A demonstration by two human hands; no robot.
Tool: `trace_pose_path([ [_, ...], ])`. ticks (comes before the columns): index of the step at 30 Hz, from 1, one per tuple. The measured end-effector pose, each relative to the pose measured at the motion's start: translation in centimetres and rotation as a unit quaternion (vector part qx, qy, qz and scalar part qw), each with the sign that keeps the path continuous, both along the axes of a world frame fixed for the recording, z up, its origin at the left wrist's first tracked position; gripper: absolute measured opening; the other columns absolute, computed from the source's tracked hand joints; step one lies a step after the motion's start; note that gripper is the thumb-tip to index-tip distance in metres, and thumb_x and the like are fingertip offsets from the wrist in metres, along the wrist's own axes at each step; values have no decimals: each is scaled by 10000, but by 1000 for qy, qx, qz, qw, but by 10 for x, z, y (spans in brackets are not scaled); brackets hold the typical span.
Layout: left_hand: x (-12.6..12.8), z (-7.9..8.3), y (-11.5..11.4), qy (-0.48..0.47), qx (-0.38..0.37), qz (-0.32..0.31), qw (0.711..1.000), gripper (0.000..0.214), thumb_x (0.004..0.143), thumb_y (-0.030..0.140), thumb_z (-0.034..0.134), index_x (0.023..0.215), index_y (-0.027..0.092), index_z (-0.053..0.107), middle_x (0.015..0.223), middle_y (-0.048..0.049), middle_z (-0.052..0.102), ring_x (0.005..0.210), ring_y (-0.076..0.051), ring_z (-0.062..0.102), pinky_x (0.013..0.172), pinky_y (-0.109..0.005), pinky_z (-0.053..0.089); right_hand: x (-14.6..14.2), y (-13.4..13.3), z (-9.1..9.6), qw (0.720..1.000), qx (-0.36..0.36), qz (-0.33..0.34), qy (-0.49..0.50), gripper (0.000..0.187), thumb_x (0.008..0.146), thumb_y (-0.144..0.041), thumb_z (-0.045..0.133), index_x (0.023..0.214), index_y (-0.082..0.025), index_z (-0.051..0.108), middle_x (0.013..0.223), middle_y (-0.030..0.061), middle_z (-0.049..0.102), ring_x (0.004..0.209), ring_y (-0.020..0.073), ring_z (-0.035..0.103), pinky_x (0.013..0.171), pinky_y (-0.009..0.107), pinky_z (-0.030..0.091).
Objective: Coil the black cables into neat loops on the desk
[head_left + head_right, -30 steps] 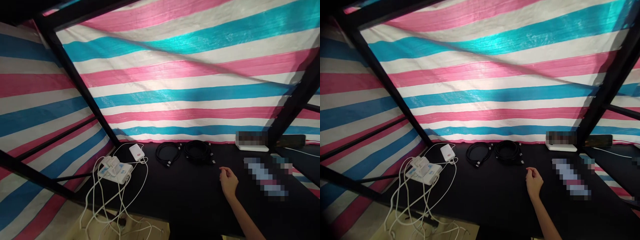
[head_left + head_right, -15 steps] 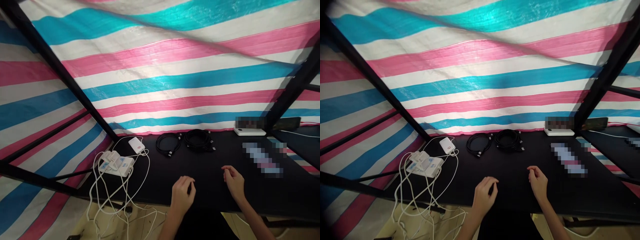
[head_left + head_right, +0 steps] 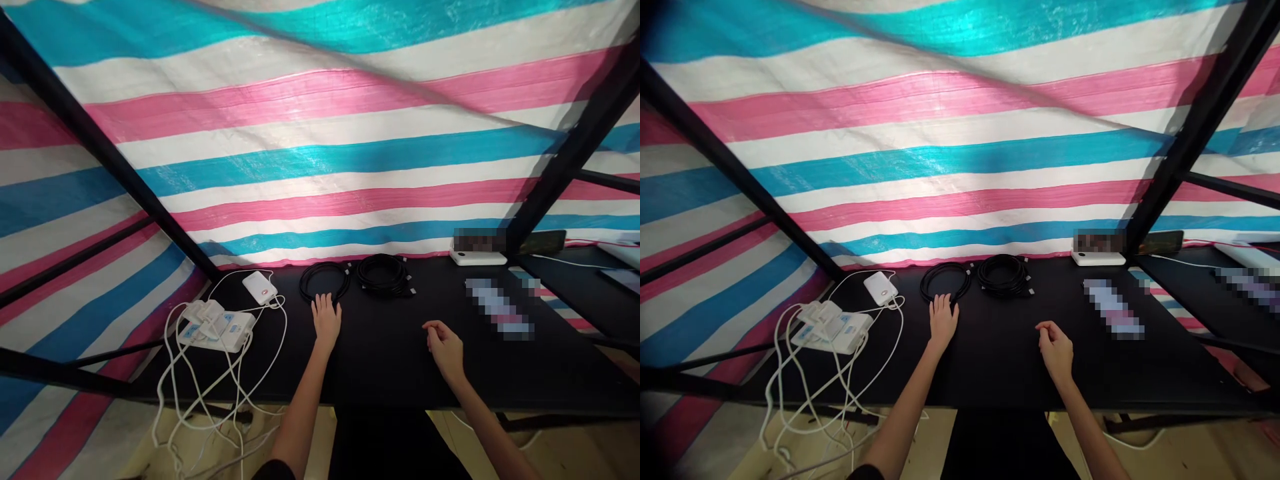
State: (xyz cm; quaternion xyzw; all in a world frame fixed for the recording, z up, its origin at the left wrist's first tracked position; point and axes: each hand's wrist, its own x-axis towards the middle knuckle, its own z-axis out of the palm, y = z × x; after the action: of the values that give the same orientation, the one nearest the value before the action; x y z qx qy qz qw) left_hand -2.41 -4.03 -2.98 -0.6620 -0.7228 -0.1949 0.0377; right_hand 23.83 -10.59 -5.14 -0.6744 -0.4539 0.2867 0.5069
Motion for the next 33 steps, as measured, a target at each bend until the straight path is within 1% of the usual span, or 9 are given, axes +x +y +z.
trace_pose_path([
  [3,5,-1,-20,-2,-3,31,1000,380,894,214,361,1199,81,545,1261,-191,555,1275,-316,419,1063,-473,313,3,0,-1,1000,-9,3,-16,230,737,-354,465,733,-190,626,446,-36,495,407,140,483,428,229,358],
  [6,16,-3,-53,-3,-5,74,997,355,888,203,389,1172,68,554,1241,-208,548,1243,-327,439,1040,-472,334,7,0,-2,999,-25,6,-27,219,731,-333,450,753,-193,617,455,-37,490,410,144,490,427,232,363],
  [8,26,-5,-78,3,6,91,996,314,874,206,430,1141,108,563,1189,-181,566,1187,-317,474,997,-476,368,10,0,-2,998,-41,4,-43,216,721,-331,452,758,-197,618,464,-33,500,421,154,506,430,238,369],
  [11,40,-9,-110,-6,22,92,995,240,847,237,491,1060,160,569,1064,-123,583,1052,-284,524,922,-462,413,14,0,-2,995,-56,4,-79,215,708,-321,458,763,-203,629,478,-26,518,423,162,512,433,247,370],
  [14,46,-11,-131,-32,23,59,998,193,825,250,518,1003,186,558,973,-73,578,960,-244,530,890,-429,420,16,0,-1,995,-59,4,-84,215,705,-321,464,773,-204,630,487,-25,522,412,159,499,427,251,365],
  [18,46,-9,-136,-38,16,29,999,156,795,267,531,933,200,557,919,-57,569,907,-234,517,880,-423,409,16,-2,0,995,-44,8,-85,215,694,-320,464,760,-198,629,495,-15,534,444,171,522,451,256,376],
  [24,52,1,-123,4,-27,30,999,290,743,281,532,997,150,585,968,-114,585,940,-292,504,856,-450,399,12,-8,9,996,-34,38,-79,222,671,-309,461,747,-186,630,477,-20,527,427,157,507,459,250,371],
  [28,56,6,-118,3,-37,25,999,280,739,292,538,968,139,590,954,-122,590,921,-292,507,836,-432,391,11,-15,14,998,-15,58,-31,212,648,-306,456,723,-182,612,452,-29,496,420,144,483,446,238,347],
  [33,53,8,-119,-3,-40,25,999,205,772,316,528,914,176,575,937,-86,593,932,-262,508,822,-387,378,13,-24,12,997,16,76,23,197,657,-303,461,715,-176,600,455,-37,479,412,126,451,432,228,329],
])
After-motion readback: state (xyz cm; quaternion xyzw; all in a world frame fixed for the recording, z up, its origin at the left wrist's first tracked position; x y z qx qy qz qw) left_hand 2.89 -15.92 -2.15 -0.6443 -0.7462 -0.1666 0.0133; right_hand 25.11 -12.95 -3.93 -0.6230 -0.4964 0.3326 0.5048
